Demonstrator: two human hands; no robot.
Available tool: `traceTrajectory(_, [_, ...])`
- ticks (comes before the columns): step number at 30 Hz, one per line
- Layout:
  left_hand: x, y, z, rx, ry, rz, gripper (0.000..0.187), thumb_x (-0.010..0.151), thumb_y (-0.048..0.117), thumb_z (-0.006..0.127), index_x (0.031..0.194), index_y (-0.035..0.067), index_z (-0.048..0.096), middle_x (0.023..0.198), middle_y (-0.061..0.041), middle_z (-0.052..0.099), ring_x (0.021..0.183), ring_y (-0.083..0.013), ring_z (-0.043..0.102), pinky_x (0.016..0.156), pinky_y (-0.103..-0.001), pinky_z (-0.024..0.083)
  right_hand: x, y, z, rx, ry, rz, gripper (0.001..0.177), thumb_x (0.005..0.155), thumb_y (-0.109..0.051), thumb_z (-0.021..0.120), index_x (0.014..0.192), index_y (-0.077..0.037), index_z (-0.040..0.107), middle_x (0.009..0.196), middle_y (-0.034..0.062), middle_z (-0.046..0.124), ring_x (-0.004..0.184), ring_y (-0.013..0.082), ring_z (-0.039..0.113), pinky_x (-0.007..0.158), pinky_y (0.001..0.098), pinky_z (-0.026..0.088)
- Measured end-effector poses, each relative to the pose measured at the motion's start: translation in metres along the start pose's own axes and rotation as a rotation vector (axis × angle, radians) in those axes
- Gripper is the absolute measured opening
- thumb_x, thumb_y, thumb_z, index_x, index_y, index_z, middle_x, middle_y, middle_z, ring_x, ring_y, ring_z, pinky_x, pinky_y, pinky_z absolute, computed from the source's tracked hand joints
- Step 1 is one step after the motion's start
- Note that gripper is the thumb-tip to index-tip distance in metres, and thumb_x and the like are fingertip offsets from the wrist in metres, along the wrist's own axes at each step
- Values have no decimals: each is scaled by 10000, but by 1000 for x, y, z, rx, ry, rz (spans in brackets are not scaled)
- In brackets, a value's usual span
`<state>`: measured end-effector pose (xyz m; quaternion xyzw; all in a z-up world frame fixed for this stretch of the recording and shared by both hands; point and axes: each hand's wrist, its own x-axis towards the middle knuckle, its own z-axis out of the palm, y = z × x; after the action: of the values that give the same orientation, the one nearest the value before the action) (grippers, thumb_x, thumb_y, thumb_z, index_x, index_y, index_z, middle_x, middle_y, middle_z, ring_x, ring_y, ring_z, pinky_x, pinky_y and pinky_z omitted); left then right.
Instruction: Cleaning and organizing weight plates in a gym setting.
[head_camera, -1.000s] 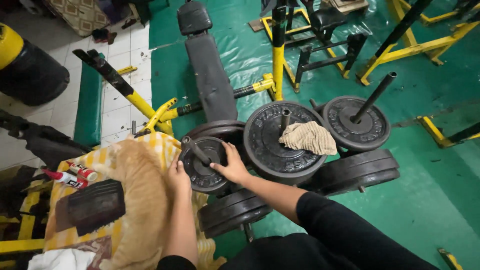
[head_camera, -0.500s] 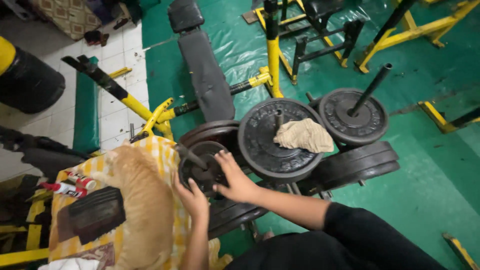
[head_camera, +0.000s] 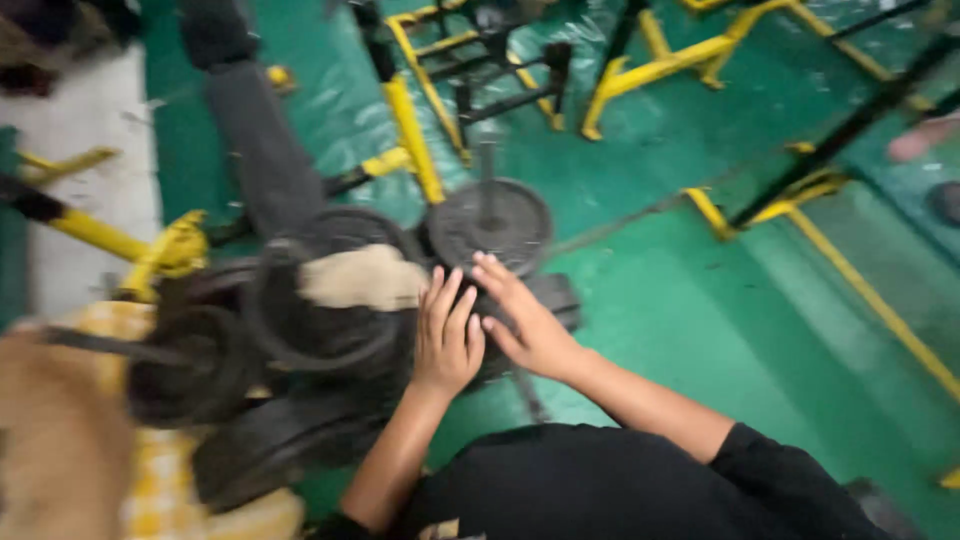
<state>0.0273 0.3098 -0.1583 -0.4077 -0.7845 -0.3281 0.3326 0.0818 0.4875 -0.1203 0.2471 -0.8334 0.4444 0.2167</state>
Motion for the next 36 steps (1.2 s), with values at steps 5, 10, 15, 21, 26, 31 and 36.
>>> traceTrajectory(5, [61, 84, 121, -119, -45, -50, 477, 1006, 117, 597, 1465, 61, 482, 1596, -176, 428, 1536, -420, 362, 1263, -611, 271, -67, 44, -143, -102, 73, 166, 758, 909, 10, 644, 1588, -38, 312, 1666, 222, 313, 1569, 389, 295, 1266, 466, 266])
traceTrajectory(10, [117, 119, 210, -157, -72, -68, 516, 991, 117, 609, 1483, 50, 472, 1608, -183, 398, 1544, -418, 321, 1262, -622, 236, -106, 76, -236, -202, 175, 297, 757, 917, -8, 652, 1592, -57, 312, 1657, 200, 336, 1548, 364, 340, 1246, 442, 305])
traceTrajectory(15, [154, 101, 273, -178, -45, -228, 555, 968, 107, 625, 1492, 53, 450, 1628, -165, 382, 1579, -408, 267, 1282, -631, 196, -124, 124, -276, -236, 217, 395, 766, 900, -29, 670, 1579, -58, 318, 1649, 177, 355, 1532, 360, 363, 1241, 434, 307])
traceTrajectory(21, [200, 31, 345, -113, 67, -353, 588, 936, 92, 636, 1489, 22, 448, 1610, -199, 389, 1562, -450, 266, 1277, -607, 207, -98, 196, -316, -262, 130, 465, 759, 884, -31, 684, 1560, -53, 340, 1633, 188, 365, 1511, 367, 365, 1215, 433, 319])
traceTrajectory(26, [238, -66, 412, -6, 191, -443, 581, 931, 94, 655, 1476, 24, 467, 1578, -197, 430, 1537, -454, 307, 1274, -580, 230, -30, 318, -327, -151, 84, 400, 757, 882, -12, 669, 1561, -50, 335, 1630, 203, 356, 1483, 363, 408, 1195, 436, 368])
traceTrajectory(31, [282, -182, 480, 43, 296, -540, 593, 897, 77, 675, 1454, 25, 478, 1534, -211, 463, 1483, -443, 368, 1264, -557, 264, 77, 442, -321, -70, -60, 332, 772, 870, -22, 700, 1557, -68, 352, 1596, 177, 407, 1312, 320, 568, 1128, 427, 447])
traceTrajectory(36, [307, -238, 473, 69, 207, -641, 559, 918, 72, 682, 1437, 31, 481, 1507, -219, 477, 1465, -439, 397, 1248, -531, 308, 163, 516, -307, 70, -301, 301, 653, 892, -29, 692, 1498, -91, 455, 1591, 167, 438, 1247, 302, 610, 1068, 410, 500])
